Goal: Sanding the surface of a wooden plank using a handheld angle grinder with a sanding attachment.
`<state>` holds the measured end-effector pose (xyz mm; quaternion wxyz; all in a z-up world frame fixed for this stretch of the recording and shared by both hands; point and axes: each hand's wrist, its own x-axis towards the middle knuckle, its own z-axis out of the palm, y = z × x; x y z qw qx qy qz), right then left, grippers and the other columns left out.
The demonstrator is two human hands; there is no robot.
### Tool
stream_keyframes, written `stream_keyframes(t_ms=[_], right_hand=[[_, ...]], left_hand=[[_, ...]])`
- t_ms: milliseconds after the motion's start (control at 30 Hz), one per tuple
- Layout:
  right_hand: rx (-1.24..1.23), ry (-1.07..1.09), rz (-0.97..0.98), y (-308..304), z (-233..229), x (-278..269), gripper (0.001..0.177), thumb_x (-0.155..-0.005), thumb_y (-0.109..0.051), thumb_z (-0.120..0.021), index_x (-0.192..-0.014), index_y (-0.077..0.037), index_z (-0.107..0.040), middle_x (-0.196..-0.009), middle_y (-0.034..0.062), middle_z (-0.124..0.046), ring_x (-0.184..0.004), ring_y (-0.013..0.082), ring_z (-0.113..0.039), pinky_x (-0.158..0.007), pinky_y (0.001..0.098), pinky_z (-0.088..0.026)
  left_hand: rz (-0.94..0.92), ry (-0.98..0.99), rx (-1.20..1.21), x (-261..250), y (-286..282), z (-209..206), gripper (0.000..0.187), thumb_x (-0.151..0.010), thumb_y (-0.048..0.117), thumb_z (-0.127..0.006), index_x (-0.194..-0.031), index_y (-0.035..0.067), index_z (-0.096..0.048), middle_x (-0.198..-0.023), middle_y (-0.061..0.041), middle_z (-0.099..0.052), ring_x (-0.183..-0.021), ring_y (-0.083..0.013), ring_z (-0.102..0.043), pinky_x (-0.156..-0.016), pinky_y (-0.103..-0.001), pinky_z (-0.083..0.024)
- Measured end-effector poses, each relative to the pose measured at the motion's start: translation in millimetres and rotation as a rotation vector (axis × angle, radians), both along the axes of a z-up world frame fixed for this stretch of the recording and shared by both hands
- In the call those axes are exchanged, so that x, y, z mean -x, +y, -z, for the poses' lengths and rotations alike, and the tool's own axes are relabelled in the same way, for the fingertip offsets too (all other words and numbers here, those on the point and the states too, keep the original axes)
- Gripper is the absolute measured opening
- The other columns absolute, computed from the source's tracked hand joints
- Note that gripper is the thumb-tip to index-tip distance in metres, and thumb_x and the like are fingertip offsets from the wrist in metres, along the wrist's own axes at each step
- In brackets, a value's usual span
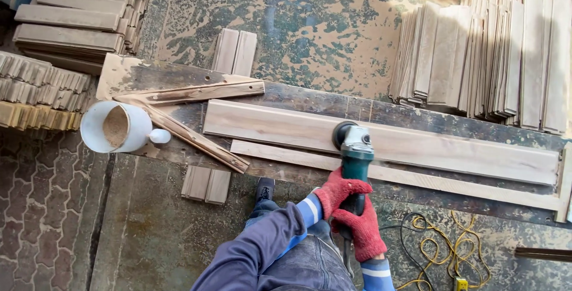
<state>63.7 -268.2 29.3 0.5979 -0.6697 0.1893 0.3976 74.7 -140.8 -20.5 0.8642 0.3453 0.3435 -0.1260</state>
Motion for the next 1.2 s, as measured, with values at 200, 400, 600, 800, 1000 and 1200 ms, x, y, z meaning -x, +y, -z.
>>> stream_keyframes(t_ms=[200, 400, 600, 800, 1000, 1200], right_hand=[[-0.092, -0.038, 0.087, -51.6, 21.4, -13.5, 0.059, -0.07, 0.014, -0.074, -0.125, 0.003, -0.058, -0.091, 0.0274, -0.069, -0.061, 0.0378, -0.066, -0.052, 0.0457, -0.058], [-0.003, -0.025, -0.003, -37.7, 11.6, -20.5, 0.055, -0.068, 0.01, -0.077, -0.121, 0.005, -0.061, -0.082, 0.0252, -0.068, -0.056, 0.0346, -0.064, -0.049, 0.0417, -0.053], [0.002, 0.04, -0.106, 11.1, -17.7, -13.7, 0.056, -0.068, 0.012, -0.078, -0.121, 0.003, -0.062, -0.083, 0.0242, -0.068, -0.058, 0.0324, -0.063, -0.049, 0.0405, -0.051], [-0.081, 0.151, -0.232, 42.4, -3.9, -14.5, 0.053, -0.074, 0.004, -0.078, -0.125, 0.006, -0.063, -0.098, 0.0259, -0.071, -0.08, 0.0348, -0.067, -0.072, 0.045, -0.056], [-0.176, 0.1, -0.157, 52.8, -1.3, -25.7, 0.05, -0.071, 0.012, -0.076, -0.119, 0.005, -0.065, -0.088, 0.0252, -0.072, -0.067, 0.034, -0.069, -0.062, 0.0415, -0.058], [-0.122, 0.083, 0.059, 14.4, 10.9, -39.6, 0.044, -0.073, 0.013, -0.073, -0.114, 0.005, -0.059, -0.081, 0.0245, -0.067, -0.059, 0.0357, -0.065, -0.056, 0.0439, -0.054]], left_hand=[[0.213, 0.002, -0.117, -27.9, -34.6, -21.7, 0.06, -0.063, 0.02, -0.083, -0.118, 0.006, -0.064, -0.1, -0.009, -0.07, -0.09, -0.0213, -0.066, -0.087, -0.036, -0.056], [0.119, 0.013, -0.065, -22.6, -28.6, -8.4, 0.054, -0.064, 0.016, -0.084, -0.114, 0.006, -0.065, -0.097, -0.01, -0.07, -0.087, -0.0215, -0.066, -0.083, -0.035, -0.056], [-0.062, 0.024, 0.024, 9.1, 10.4, -11.7, 0.054, -0.067, 0.009, -0.084, -0.116, 0.006, -0.063, -0.094, -0.009, -0.069, -0.079, -0.022, -0.067, -0.076, -0.035, -0.057], [-0.115, 0.086, 0.061, 39.0, 43.5, 1.8, 0.059, -0.067, 0.008, -0.083, -0.122, 0.005, -0.06, -0.099, -0.013, -0.07, -0.085, -0.0266, -0.07, -0.08, -0.04, -0.06], [0.32, 0.007, -0.22, 36.9, 92.5, -53.9, 0.062, -0.078, 0.041, -0.065, -0.128, 0.004, -0.061, -0.115, -0.013, -0.071, -0.101, -0.0244, -0.068, -0.094, -0.037, -0.056], [0.092, 0.155, -1.198, -3.4, 150.0, 5.0, 0.029, -0.097, 0.033, -0.062, -0.116, 0.014, -0.072, -0.096, -0.003, -0.065, -0.087, -0.0195, -0.057, -0.076, -0.035, -0.046]])
